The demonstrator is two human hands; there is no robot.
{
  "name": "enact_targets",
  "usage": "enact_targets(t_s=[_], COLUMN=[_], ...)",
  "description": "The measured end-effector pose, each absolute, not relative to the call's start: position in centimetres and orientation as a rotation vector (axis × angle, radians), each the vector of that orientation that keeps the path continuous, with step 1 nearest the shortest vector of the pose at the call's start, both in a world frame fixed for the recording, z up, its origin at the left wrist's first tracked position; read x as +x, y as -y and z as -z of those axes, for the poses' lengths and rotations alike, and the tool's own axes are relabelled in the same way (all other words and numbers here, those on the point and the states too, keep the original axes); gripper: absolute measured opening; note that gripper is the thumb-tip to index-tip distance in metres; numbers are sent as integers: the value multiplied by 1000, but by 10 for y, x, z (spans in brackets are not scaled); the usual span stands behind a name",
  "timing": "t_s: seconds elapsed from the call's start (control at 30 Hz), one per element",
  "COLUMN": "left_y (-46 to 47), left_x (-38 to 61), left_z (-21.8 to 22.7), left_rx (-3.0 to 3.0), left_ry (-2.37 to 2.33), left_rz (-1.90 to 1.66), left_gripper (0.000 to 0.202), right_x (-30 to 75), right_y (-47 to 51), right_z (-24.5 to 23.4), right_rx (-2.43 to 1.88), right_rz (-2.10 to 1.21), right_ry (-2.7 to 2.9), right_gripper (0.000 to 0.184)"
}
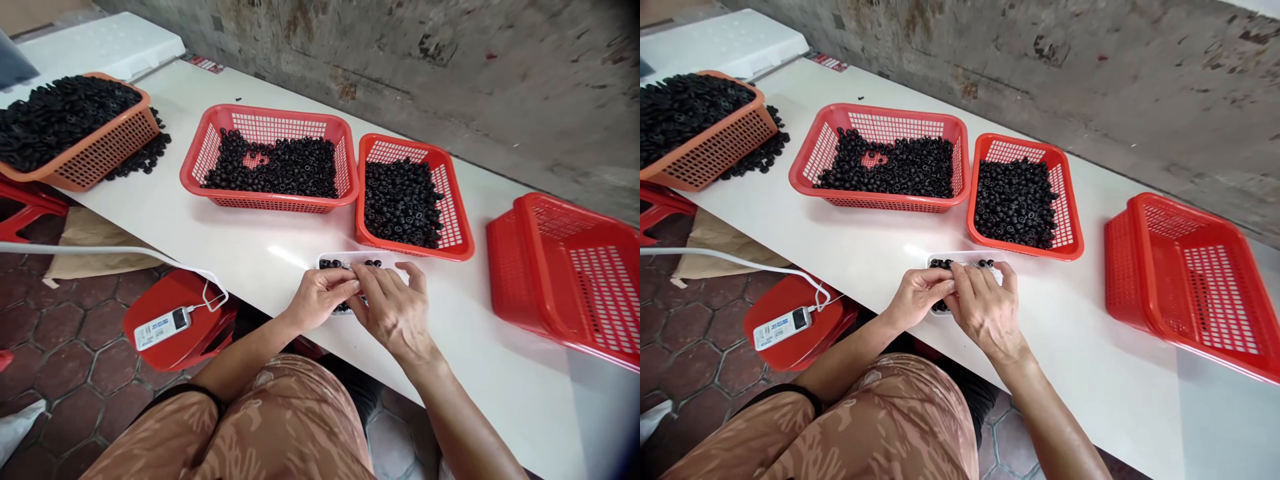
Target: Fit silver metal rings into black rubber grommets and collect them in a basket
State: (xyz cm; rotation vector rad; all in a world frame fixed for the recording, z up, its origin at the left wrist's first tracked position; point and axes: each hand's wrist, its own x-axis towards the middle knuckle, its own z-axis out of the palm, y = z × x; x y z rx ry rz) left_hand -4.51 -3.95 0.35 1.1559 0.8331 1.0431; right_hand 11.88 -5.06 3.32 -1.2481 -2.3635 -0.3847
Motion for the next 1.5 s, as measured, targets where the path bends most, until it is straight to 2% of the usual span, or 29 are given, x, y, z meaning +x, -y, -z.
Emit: enact_targets(t_s=[0.4,0.6,0.93,1.07,1.23,1.4,1.5], left_y=[41,47,52,54,46,25,14], left_x=[-51,-57,-56,-55,-63,-69,-66], left_z=[-6,-13,-16,-18,-13,9,18], left_rx=[1105,1367,1427,1438,1378,1229,1236], left_ry=[-716,-799,-820,-873,-965,-1151,-1145], left_rz=[-932,-899,-924,-903,-1045,-1253,-1300], left_gripper=[28,29,36,37,34,35,33], right_x=[125,132,136,136,145,162,168], right_y=[49,43,38,33,35,33,11], right_z=[-26,-22,-23,-20,-23,-34,-45], right_rx=[-1114,-894,-686,-629,-804,-1099,-1198], right_rz=[221,90,268,240,136,79,30], right_ry=[2337,2338,2387,2409,2311,1933,1643], right_gripper=[33,39,56,49,43,23,23])
